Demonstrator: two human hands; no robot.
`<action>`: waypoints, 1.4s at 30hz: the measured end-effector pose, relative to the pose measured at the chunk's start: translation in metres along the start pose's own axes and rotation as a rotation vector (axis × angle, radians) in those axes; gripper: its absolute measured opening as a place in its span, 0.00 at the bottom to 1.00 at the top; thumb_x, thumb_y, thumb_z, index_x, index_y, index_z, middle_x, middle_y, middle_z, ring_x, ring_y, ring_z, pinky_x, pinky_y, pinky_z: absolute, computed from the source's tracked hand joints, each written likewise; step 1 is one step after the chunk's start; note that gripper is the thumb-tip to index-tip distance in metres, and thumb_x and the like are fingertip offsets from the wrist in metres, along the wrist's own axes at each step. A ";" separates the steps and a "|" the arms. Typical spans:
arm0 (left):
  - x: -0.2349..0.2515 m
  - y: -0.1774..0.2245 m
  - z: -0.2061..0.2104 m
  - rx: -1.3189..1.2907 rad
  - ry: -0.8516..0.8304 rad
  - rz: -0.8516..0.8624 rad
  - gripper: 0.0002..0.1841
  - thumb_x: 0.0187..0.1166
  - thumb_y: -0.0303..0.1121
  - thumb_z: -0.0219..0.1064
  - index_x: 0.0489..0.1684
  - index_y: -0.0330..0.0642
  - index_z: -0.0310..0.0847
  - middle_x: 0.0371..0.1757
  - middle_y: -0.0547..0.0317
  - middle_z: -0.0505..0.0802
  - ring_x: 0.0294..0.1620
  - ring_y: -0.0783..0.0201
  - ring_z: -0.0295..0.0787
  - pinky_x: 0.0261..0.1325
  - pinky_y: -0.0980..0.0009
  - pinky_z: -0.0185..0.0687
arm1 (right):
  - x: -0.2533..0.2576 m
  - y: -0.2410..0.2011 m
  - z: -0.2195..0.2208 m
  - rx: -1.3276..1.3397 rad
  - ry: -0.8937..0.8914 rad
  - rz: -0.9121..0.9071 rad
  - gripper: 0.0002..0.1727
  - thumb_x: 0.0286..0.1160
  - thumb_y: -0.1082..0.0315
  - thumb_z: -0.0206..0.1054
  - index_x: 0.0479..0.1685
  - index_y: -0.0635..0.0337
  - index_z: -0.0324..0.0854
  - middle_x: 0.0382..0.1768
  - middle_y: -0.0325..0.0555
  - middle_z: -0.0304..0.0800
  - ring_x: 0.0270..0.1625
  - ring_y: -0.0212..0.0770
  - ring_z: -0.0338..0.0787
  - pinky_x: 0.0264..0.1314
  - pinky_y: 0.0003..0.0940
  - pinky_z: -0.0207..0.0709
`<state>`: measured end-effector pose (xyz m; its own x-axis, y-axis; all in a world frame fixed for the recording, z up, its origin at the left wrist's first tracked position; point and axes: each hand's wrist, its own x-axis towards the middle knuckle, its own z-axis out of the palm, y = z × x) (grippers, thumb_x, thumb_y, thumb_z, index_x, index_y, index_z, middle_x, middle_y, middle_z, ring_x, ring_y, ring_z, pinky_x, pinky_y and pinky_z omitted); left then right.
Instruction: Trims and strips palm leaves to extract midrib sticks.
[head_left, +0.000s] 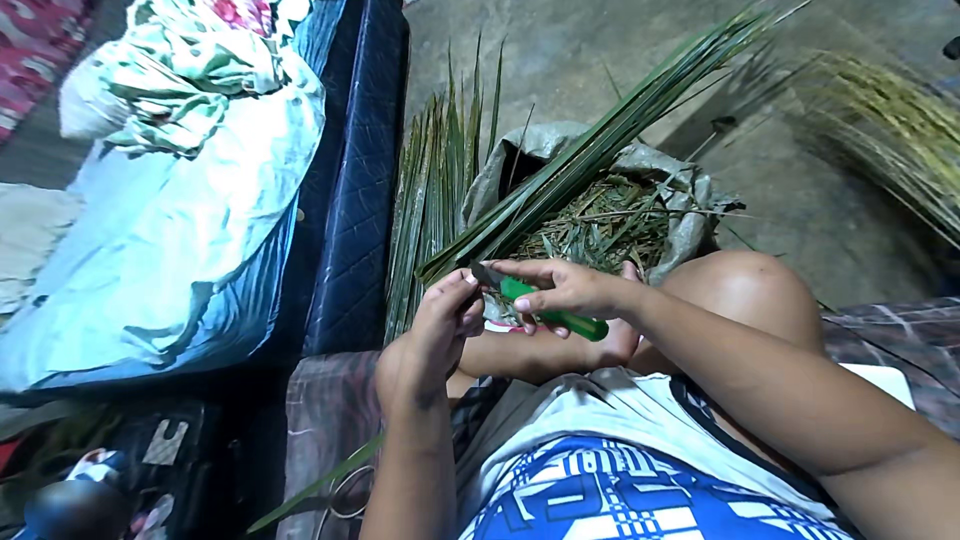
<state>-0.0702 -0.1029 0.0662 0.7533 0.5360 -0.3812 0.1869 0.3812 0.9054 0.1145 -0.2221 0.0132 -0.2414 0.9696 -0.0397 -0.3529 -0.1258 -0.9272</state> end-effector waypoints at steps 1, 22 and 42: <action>0.000 0.000 0.001 0.012 0.006 0.017 0.16 0.88 0.29 0.46 0.33 0.46 0.81 0.12 0.73 0.72 0.10 0.83 0.62 0.15 0.87 0.61 | 0.001 0.002 0.002 0.008 -0.004 -0.003 0.37 0.85 0.65 0.61 0.95 0.48 0.55 0.35 0.41 0.89 0.21 0.28 0.84 0.20 0.18 0.79; -0.001 -0.003 -0.006 -0.182 -0.191 -0.069 0.19 0.87 0.34 0.44 0.27 0.53 0.79 0.10 0.77 0.70 0.10 0.83 0.65 0.17 0.86 0.66 | 0.001 0.003 0.002 0.024 -0.029 -0.070 0.36 0.85 0.64 0.60 0.94 0.49 0.58 0.33 0.39 0.89 0.20 0.27 0.84 0.20 0.17 0.78; -0.007 -0.002 0.006 0.039 0.040 0.074 0.16 0.88 0.32 0.49 0.31 0.48 0.81 0.12 0.74 0.71 0.10 0.83 0.61 0.16 0.87 0.60 | -0.007 -0.012 -0.008 -0.056 0.258 -0.134 0.34 0.86 0.69 0.60 0.93 0.51 0.60 0.36 0.40 0.90 0.23 0.27 0.85 0.22 0.18 0.79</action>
<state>-0.0715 -0.1122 0.0678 0.7405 0.5911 -0.3196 0.1572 0.3100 0.9376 0.1275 -0.2252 0.0214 0.0447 0.9990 -0.0021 -0.3136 0.0120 -0.9495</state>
